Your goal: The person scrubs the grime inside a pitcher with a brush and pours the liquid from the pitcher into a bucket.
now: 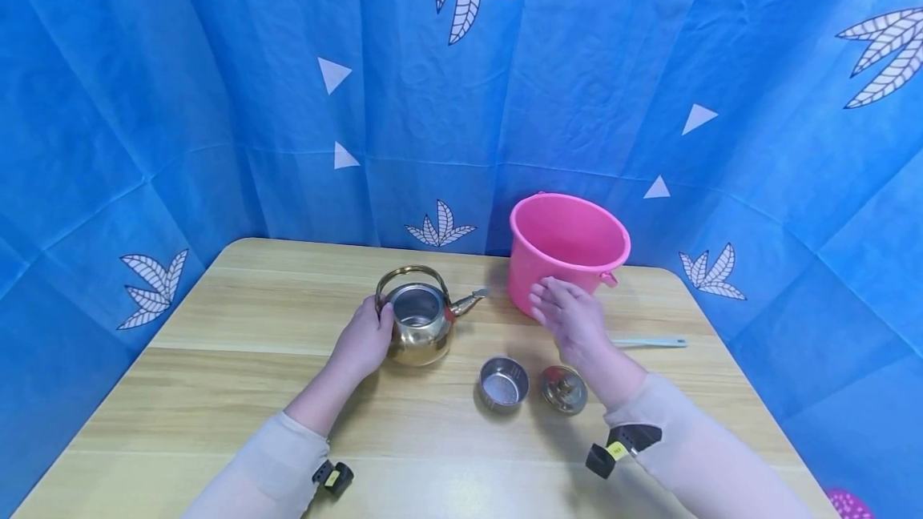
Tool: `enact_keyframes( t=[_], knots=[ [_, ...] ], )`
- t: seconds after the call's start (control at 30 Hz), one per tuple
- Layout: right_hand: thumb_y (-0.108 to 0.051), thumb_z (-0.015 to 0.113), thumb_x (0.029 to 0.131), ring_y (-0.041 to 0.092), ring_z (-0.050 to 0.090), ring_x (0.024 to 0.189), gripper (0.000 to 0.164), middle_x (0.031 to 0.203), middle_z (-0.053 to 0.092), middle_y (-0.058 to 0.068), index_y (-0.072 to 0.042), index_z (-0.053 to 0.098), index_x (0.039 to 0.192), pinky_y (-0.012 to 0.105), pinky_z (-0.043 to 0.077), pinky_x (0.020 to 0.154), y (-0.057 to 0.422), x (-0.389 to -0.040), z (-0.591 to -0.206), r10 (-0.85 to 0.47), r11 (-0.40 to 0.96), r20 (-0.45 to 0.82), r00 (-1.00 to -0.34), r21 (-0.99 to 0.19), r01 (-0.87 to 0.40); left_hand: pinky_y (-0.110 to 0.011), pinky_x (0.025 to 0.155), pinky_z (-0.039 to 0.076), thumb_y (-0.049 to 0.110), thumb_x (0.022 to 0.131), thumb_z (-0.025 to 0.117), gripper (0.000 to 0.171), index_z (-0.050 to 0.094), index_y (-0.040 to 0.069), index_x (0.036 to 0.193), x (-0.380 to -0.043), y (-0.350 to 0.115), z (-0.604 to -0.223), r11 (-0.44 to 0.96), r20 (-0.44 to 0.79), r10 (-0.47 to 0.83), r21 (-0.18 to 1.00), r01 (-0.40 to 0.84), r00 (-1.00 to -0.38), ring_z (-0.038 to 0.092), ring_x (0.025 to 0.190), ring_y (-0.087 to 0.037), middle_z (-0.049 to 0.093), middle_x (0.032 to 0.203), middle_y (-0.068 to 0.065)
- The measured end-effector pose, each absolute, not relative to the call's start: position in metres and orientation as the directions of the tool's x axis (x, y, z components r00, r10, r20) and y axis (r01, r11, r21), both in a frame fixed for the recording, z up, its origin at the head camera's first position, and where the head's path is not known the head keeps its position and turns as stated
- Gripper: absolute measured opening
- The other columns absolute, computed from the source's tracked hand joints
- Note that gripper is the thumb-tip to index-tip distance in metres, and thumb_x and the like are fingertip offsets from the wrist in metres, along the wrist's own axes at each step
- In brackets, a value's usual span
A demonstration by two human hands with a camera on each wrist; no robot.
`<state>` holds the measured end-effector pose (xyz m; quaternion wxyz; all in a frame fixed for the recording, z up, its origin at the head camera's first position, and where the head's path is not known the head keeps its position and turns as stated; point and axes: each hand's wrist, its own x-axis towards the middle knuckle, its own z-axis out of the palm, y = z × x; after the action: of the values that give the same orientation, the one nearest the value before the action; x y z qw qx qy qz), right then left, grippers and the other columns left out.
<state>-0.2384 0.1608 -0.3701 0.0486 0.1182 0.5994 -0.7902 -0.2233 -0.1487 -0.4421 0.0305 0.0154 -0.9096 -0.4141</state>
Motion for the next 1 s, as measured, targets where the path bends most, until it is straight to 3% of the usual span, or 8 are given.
enact_keyframes(
  t=[0.37,0.5,0.77,1.0],
  knots=[
    [-0.014,0.055,0.103,0.014,0.071,0.092,0.034,0.1,0.073,0.007,0.007,0.052,0.13,0.031,0.058,0.086,0.15,-0.247,-0.378,0.03,-0.208,-0.235,-0.972,-0.952,0.224,-0.059,0.112,0.034,0.031,0.108,0.029,0.058,0.034,-0.014,0.144,-0.223,-0.148,-0.443,0.657,0.046,-0.055,0.754,-0.002,-0.997,0.043,0.133,-0.051,0.044,0.142,-0.037],
    [-0.013,0.058,0.102,0.015,0.071,0.092,0.035,0.103,0.072,0.01,0.007,0.053,0.13,0.03,0.059,0.083,0.145,-0.248,-0.379,0.023,-0.188,-0.236,-0.971,-0.955,0.228,-0.059,0.112,0.034,0.032,0.108,0.029,0.058,0.034,-0.014,0.144,-0.223,-0.148,-0.442,0.657,0.048,-0.055,0.754,0.0,-0.997,0.043,0.133,-0.051,0.044,0.142,-0.037],
    [-0.014,0.058,0.102,0.028,0.067,0.112,0.039,0.117,0.068,0.017,0.009,0.052,0.133,0.045,0.049,0.103,0.139,-0.251,-0.382,-0.025,-0.133,-0.246,-0.969,-0.96,0.247,-0.059,0.112,0.034,0.032,0.109,0.029,0.058,0.033,-0.013,0.145,-0.222,-0.148,-0.442,0.658,0.039,-0.053,0.753,-0.006,-0.998,0.042,0.133,-0.051,0.043,0.143,-0.037],
    [-0.014,0.059,0.101,0.029,0.064,0.114,0.039,0.11,0.07,0.011,0.009,0.053,0.132,0.047,0.048,0.103,0.135,-0.254,-0.384,-0.048,-0.09,-0.264,-0.963,-0.959,0.267,-0.059,0.112,0.034,0.032,0.108,0.029,0.058,0.033,-0.014,0.144,-0.221,-0.147,-0.44,0.659,0.036,-0.058,0.752,-0.011,-0.998,0.042,0.133,-0.051,0.043,0.143,-0.037]
  ],
)
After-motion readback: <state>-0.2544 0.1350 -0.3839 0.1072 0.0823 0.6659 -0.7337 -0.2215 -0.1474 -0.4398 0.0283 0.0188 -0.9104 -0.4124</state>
